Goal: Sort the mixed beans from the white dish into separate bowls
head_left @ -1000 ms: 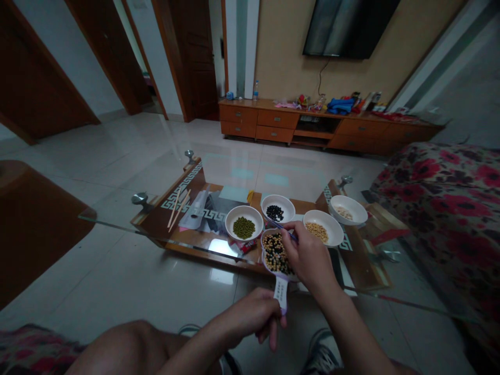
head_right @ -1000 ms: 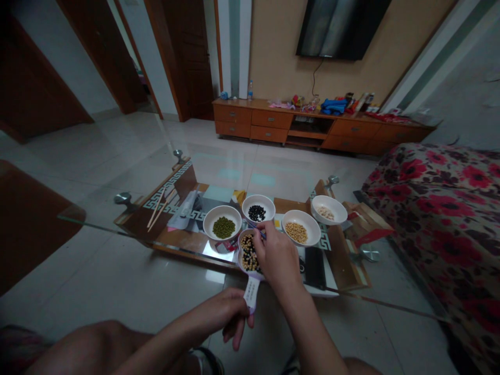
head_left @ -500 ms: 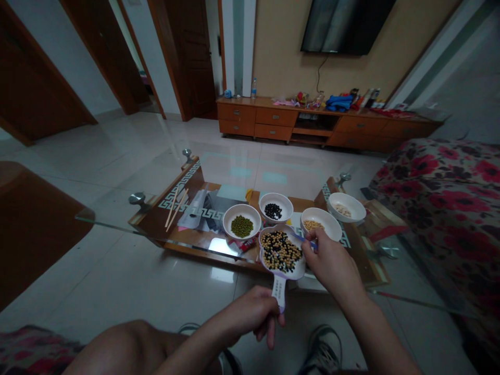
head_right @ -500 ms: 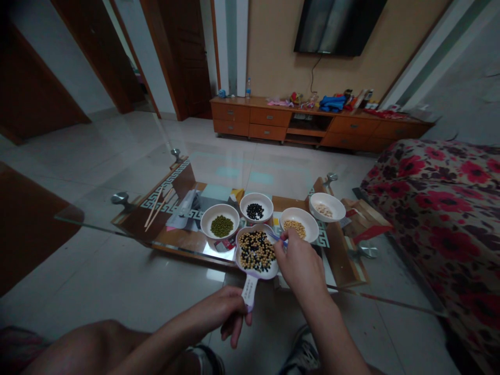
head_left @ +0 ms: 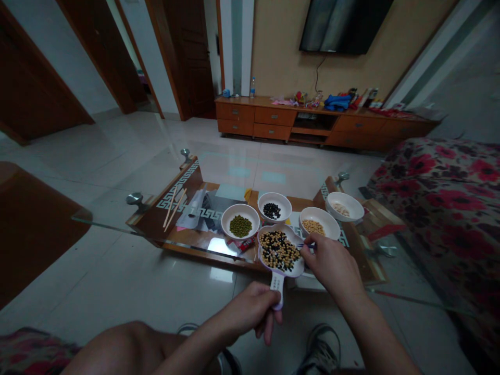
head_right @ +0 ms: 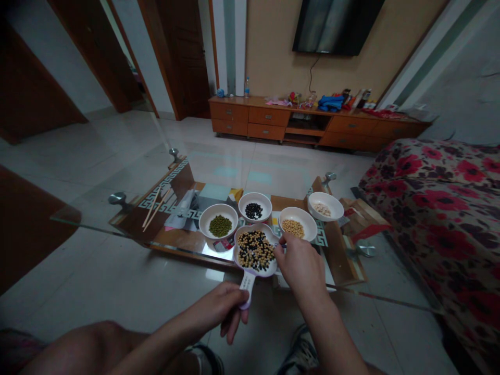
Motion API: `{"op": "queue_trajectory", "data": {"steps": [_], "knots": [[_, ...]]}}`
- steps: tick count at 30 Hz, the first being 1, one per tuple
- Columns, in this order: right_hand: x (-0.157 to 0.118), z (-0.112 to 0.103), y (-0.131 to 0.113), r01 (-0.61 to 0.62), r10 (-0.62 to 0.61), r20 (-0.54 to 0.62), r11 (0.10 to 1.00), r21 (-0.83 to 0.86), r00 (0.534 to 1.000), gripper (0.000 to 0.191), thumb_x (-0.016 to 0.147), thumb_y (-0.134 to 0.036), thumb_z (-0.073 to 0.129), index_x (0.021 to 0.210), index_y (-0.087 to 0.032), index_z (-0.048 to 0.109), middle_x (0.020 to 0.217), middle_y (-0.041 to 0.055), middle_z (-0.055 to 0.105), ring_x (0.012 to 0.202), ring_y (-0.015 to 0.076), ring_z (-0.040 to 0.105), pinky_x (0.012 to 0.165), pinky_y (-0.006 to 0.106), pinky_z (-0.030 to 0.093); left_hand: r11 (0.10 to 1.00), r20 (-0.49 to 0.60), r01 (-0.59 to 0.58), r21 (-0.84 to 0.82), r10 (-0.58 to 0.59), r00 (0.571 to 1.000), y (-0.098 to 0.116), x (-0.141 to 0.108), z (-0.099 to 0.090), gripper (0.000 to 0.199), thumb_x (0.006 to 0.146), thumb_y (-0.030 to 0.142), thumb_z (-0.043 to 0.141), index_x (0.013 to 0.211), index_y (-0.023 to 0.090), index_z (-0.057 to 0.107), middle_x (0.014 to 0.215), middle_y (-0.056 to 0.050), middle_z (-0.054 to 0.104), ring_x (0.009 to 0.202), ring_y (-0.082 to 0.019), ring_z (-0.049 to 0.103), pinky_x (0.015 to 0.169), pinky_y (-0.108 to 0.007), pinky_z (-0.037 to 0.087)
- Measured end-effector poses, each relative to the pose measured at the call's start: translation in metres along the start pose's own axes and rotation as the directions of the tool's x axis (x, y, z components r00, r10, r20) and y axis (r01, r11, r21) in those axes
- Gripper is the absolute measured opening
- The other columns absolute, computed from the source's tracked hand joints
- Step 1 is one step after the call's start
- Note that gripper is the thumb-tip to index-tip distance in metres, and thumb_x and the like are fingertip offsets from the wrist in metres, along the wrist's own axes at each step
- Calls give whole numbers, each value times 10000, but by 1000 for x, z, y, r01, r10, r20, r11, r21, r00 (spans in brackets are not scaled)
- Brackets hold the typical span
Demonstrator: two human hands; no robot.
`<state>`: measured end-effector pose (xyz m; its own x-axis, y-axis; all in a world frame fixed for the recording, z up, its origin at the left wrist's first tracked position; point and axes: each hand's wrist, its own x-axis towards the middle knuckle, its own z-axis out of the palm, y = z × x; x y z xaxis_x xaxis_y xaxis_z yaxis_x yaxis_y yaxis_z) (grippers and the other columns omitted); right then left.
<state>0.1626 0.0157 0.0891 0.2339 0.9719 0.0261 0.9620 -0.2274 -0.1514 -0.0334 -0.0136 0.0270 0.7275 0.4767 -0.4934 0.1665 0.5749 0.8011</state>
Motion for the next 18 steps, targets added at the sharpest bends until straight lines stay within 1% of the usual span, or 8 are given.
{"op": "queue_trajectory", "data": {"steps": [4, 8, 12, 15, 18], "knots": [[2, 3, 1, 21, -17, -48, 996, 90, 999, 189, 777, -344, 537, 809, -225, 680, 687, 51, 674, 618, 195, 612, 529, 270, 329, 999, -12, -47, -4, 46, 999, 1, -2, 0, 460, 835, 524, 354, 644, 150, 543, 378, 21, 487, 286, -81, 373, 368, -207, 250], [4, 5, 2, 79, -50, -121, 966, 248, 991, 187, 753, -322, 544, 764, -214, 696, 665, 32, 679, 604, 175, 614, 582, 274, 392, 998, -26, -67, -11, 66, 997, 5, -4, 2, 480, 838, 547, 358, 633, 152, 538, 374, 24, 479, 282, -77, 359, 373, -208, 248], [5, 1, 1, 111, -62, -159, 939, 326, 985, 187, 737, -303, 546, 709, -208, 704, 640, 28, 681, 583, 165, 614, 587, 268, 410, 996, -53, -89, -4, 89, 995, 10, -8, 3, 490, 838, 553, 350, 627, 152, 535, 360, 25, 462, 282, -76, 354, 388, -211, 227], [5, -5, -1, 119, -86, -108, 929, 350, 990, 188, 719, -299, 555, 632, -204, 691, 588, 23, 663, 542, 158, 592, 559, 266, 403, 997, -79, -77, 22, 78, 994, 12, -9, 3, 498, 831, 558, 349, 617, 148, 534, 352, 27, 453, 283, -70, 353, 412, -209, 227], [3, -8, -4, 140, -155, 6, 907, 397, 988, 187, 706, -273, 557, 588, -199, 681, 574, 17, 657, 541, 151, 584, 546, 259, 402, 997, -86, -68, 44, 72, 994, 12, -9, 3, 507, 831, 563, 342, 612, 147, 533, 345, 32, 442, 282, -66, 347, 422, -208, 230]]}}
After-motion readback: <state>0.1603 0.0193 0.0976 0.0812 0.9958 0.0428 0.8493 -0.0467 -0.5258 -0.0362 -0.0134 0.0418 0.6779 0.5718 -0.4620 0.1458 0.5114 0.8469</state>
